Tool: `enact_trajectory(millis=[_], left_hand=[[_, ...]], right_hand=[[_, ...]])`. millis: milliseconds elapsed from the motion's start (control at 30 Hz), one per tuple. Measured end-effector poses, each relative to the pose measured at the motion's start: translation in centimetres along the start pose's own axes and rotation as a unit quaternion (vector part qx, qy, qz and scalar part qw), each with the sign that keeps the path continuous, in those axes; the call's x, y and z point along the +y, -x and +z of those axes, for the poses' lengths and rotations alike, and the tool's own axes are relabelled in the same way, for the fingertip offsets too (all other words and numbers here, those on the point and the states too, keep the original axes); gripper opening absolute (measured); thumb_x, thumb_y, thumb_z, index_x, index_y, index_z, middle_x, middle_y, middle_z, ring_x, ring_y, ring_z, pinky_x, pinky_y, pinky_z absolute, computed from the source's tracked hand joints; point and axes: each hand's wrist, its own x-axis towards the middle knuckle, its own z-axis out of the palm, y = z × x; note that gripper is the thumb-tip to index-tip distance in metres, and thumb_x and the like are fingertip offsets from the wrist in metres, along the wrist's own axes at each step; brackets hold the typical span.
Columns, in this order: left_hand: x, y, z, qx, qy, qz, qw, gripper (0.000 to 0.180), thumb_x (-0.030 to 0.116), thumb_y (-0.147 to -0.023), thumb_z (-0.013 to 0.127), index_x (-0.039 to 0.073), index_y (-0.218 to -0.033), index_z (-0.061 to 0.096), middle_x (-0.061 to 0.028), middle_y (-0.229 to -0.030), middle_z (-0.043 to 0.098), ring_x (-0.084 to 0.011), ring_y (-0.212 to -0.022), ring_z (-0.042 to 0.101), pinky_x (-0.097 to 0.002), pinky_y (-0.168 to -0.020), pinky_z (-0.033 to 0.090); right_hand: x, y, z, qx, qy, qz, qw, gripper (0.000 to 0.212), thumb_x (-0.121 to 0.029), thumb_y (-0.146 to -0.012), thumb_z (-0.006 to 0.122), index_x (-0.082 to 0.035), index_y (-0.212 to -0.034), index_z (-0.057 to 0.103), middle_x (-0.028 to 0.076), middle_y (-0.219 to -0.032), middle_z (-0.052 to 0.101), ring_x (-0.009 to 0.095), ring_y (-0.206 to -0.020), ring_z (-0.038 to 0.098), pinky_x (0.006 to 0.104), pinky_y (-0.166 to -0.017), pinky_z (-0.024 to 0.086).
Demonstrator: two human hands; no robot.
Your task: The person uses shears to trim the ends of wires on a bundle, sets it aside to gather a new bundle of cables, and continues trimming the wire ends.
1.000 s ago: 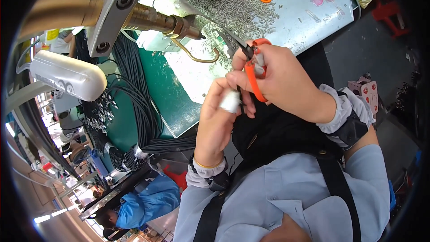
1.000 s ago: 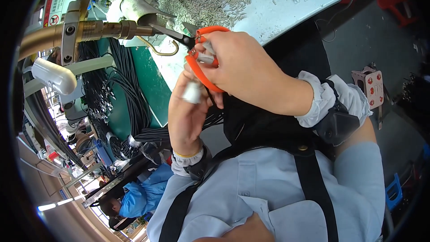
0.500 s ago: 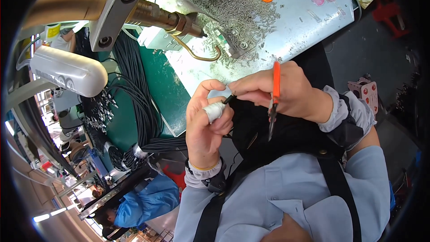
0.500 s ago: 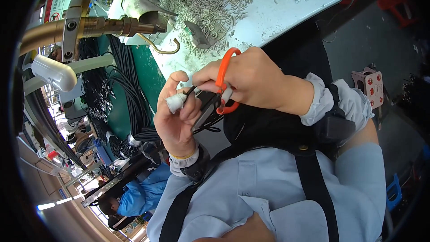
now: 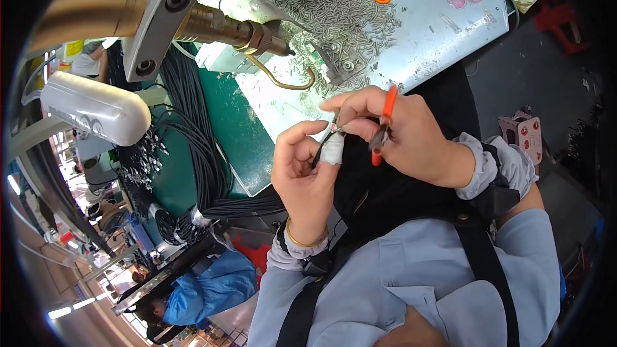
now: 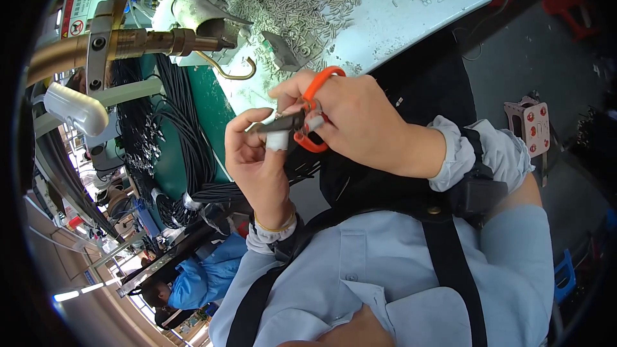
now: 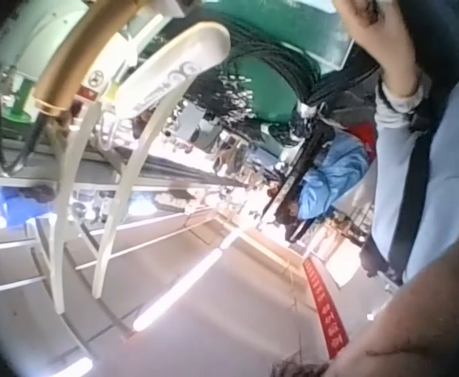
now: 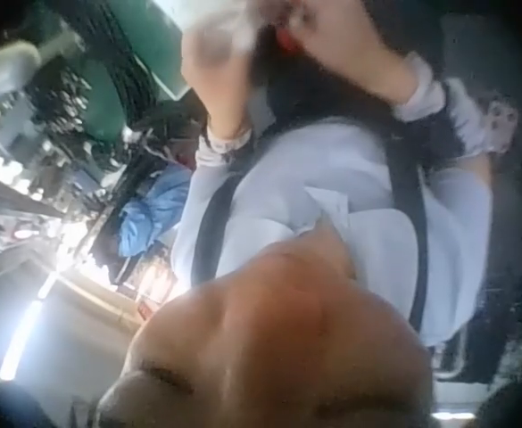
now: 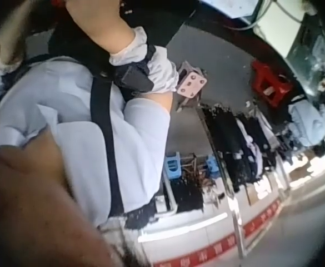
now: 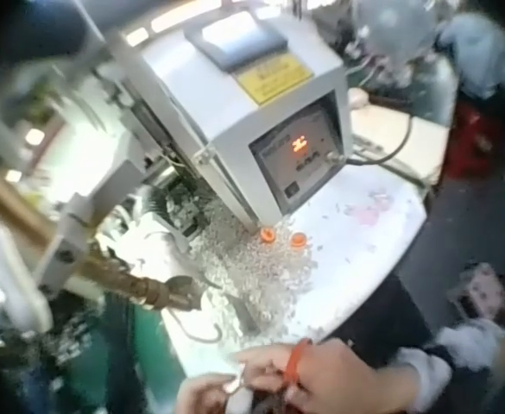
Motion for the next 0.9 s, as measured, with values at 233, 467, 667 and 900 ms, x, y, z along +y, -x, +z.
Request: enact_trajectory(millis=[233, 467, 667, 900], left_hand=[[-0.2, -0.2, -0.9, 0.018, 0.131, -0.049, 0.99, 0.019, -0.005, -0.077, 0.058, -0.003, -0.094, 0.053, -0.0032, -0.078, 0.059, -0.0011, -0.065, 0.05, -0.0129, -0.055, 0.035], [0.5, -0.7, -0.2, 0.007, 0.118, -0.05, 0.992, 0.014, -0.003, -0.079, 0.055, -0.002, -0.092, 0.051, 0.0005, -0.067, 0.051, -0.0003, -0.05, 0.036, -0.0154, -0.043, 0.024], [0.6, -3.0, -0.7, -0.046, 0.13, -0.127, 0.982, 0.011, 0.001, -0.081, 0.053, 0.0, -0.092, 0.051, 0.0044, -0.058, 0.042, -0.0005, -0.043, 0.028, -0.0168, -0.037, 0.017], [-1.3, -7.7, -1.1, -0.087, 0.265, -0.168, 0.945, 0.012, 0.006, -0.081, 0.056, 0.001, -0.093, 0.054, 0.0053, -0.058, 0.04, -0.0009, -0.042, 0.027, -0.0164, -0.036, 0.016]], right_hand=[[-1.6, -0.7, -2.1, -0.08, -0.019, 0.146, 0.986, 0.019, -0.01, -0.075, 0.065, 0.0, -0.07, 0.05, 0.009, -0.061, 0.057, 0.017, -0.059, 0.061, 0.0268, -0.051, 0.044], [-1.7, 0.1, -2.0, -0.15, 0.162, 0.128, 0.967, 0.028, -0.023, -0.073, 0.067, -0.002, -0.065, 0.05, 0.011, -0.051, 0.052, 0.027, -0.047, 0.055, 0.0289, -0.044, 0.04], [-0.1, 0.6, -1.6, -0.164, 0.054, 0.161, 0.972, 0.026, -0.022, -0.077, 0.064, -0.002, -0.067, 0.05, 0.007, -0.049, 0.05, 0.021, -0.041, 0.052, 0.0283, -0.041, 0.038], [-0.7, -3.4, -2.2, 0.026, -0.183, 0.287, 0.94, 0.024, -0.02, -0.085, 0.056, 0.0, -0.075, 0.048, -0.001, -0.049, 0.044, 0.006, -0.038, 0.043, 0.0218, -0.038, 0.033]])
